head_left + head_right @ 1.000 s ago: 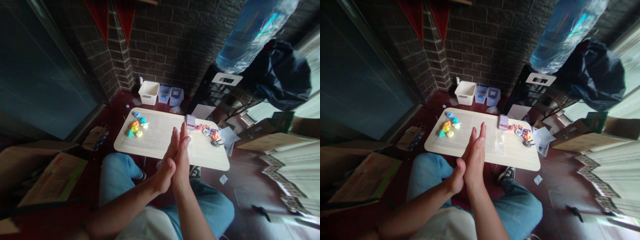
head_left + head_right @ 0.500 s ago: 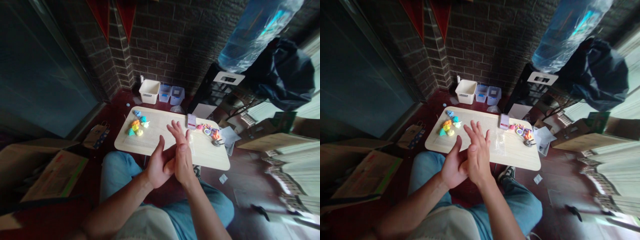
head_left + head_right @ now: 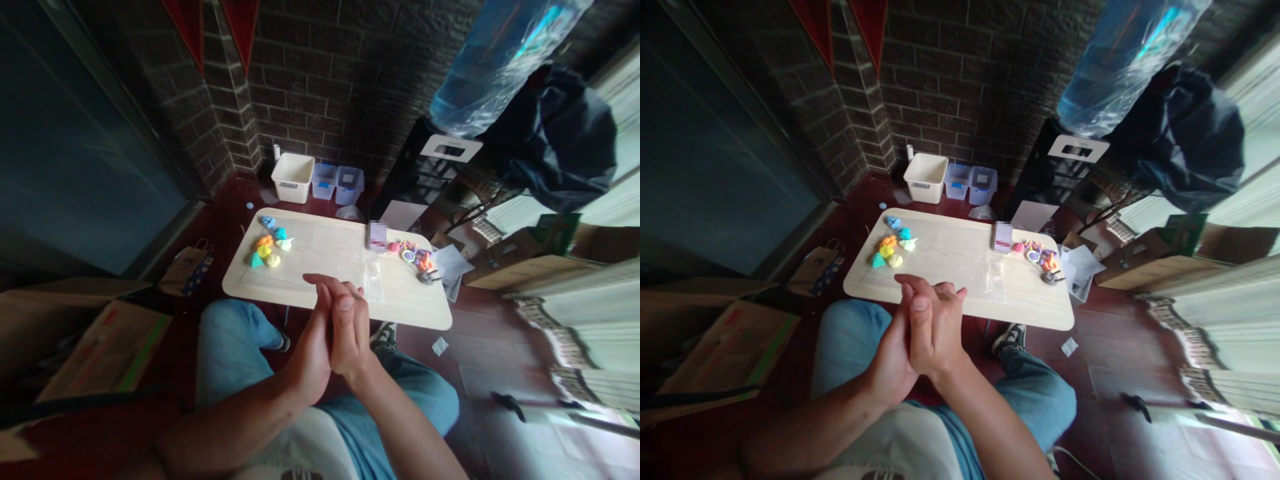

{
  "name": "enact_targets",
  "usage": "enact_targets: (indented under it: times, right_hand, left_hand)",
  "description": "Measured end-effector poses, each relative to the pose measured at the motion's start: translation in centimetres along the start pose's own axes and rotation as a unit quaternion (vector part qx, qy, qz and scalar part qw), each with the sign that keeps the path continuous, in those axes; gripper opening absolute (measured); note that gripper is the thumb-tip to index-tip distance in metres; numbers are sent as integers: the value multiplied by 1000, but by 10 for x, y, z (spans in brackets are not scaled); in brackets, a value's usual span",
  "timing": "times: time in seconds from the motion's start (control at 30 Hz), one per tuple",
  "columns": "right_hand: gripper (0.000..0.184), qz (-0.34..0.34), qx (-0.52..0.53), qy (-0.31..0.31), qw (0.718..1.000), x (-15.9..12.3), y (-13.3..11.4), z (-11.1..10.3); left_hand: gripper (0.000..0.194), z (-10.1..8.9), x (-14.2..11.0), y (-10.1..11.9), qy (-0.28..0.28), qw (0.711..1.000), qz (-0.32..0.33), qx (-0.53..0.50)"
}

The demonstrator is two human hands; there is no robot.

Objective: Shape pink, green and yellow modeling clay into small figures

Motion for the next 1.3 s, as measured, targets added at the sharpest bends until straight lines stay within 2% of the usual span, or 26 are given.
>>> enact_targets:
  times: [0.1,0.13,0.2,0.3,0.37,0.43,0.53,0.63,0.73,0.83,1.0,1.07,1.17,1.23,1.3]
  right_hand:
    - [58,30,-16,30,999,1,9,0]
    - [59,64,-7,37,997,2,17,1]
    - [61,151,58,40,986,4,37,1]
    - [67,258,218,-18,941,6,60,9]
    - [70,288,263,-54,919,7,64,11]
    - [69,273,226,-62,933,8,62,10]
    - [66,211,87,-44,973,10,50,9]
    - [71,167,-3,-17,986,9,40,13]
    - [73,143,-23,6,989,7,37,16]
    - [73,122,-24,23,992,5,36,16]
    - [69,103,-14,40,994,3,32,16]
    - [65,125,11,44,991,4,35,13]
    - [69,203,152,28,967,5,49,10]
    - [73,236,249,24,939,7,54,6]
    - [69,231,269,42,934,9,53,-3]
  left_hand:
    - [32,-1,9,2,-24,999,-1,44]
    - [34,-2,14,1,-33,998,-28,46]
    - [37,-1,23,-4,-66,990,-123,26]
    - [39,2,28,-5,-108,971,-214,-18]
    - [43,2,29,-3,-119,964,-238,-26]
    - [45,1,28,-2,-117,963,-242,-27]
    - [43,-2,26,-3,-95,969,-224,-35]
    - [39,-8,24,-3,-44,982,-180,-38]
    - [32,-14,21,-1,6,992,-117,-35]
    - [31,-16,16,0,31,997,-70,-32]
    - [35,-17,13,0,37,999,-20,-27]
    - [33,-15,15,-2,15,999,-38,-35]
    - [33,-6,18,-4,-52,991,-116,-53]
    - [42,1,16,-3,-103,977,-176,-61]
    - [55,3,14,0,-135,964,-218,-63]
Point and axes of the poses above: each hand's wrist, its own x-axis towards the middle knuckle, its own z-axis out of the palm, y = z × x, the point moved 7 cm from there along x, towards the middle knuckle, and after that the axes turned 1 degree about y, right-handed, at the moved point
